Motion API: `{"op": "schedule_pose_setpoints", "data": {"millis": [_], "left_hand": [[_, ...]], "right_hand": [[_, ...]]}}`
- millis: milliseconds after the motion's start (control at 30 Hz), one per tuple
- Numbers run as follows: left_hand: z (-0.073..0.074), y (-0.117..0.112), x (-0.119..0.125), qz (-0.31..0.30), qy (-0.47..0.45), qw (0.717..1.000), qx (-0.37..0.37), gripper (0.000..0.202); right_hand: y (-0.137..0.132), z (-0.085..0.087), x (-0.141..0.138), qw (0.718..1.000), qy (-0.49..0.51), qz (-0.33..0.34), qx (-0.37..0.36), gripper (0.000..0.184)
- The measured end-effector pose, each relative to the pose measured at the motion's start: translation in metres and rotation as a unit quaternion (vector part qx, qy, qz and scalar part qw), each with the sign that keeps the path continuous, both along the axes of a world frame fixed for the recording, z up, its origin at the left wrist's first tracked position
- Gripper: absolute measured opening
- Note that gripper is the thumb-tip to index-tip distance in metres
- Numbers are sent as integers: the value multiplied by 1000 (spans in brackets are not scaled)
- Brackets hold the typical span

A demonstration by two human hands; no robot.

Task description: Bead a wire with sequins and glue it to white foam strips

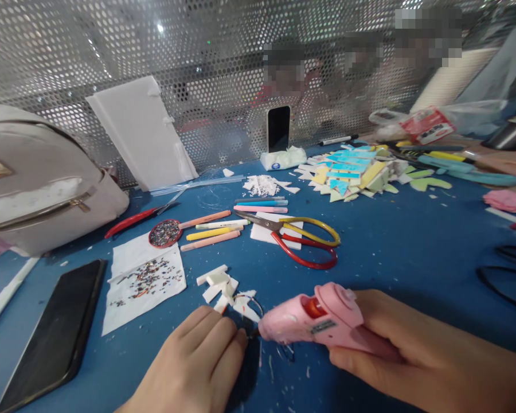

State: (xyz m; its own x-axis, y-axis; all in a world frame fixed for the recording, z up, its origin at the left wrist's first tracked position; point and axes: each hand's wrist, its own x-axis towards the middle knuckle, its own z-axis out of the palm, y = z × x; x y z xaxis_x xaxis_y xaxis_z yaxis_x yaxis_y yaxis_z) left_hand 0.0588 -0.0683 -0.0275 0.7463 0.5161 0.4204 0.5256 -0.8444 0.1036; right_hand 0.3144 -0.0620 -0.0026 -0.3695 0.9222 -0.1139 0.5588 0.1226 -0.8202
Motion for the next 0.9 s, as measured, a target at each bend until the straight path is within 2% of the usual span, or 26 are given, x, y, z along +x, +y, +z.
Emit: {"op": "schedule_pose_setpoints", "data": {"millis": [400,567,700,900], "left_hand": [[-3,0,-2,-7,6,1000,-10,36],[-6,1,0,5,-2,1000,-15,35],[-5,0,0,12,5,1000,-26,40],[-2,-1,4,12,23,1000,-14,39]], "right_hand": [[-5,-6,4,999,7,-40,9,37],[-1,-3,11,998,-28,49,-8,36],[-5,-3,3,1000,7,-21,17,36],[-7,-7,3,999,28,-16,-4,38]]}}
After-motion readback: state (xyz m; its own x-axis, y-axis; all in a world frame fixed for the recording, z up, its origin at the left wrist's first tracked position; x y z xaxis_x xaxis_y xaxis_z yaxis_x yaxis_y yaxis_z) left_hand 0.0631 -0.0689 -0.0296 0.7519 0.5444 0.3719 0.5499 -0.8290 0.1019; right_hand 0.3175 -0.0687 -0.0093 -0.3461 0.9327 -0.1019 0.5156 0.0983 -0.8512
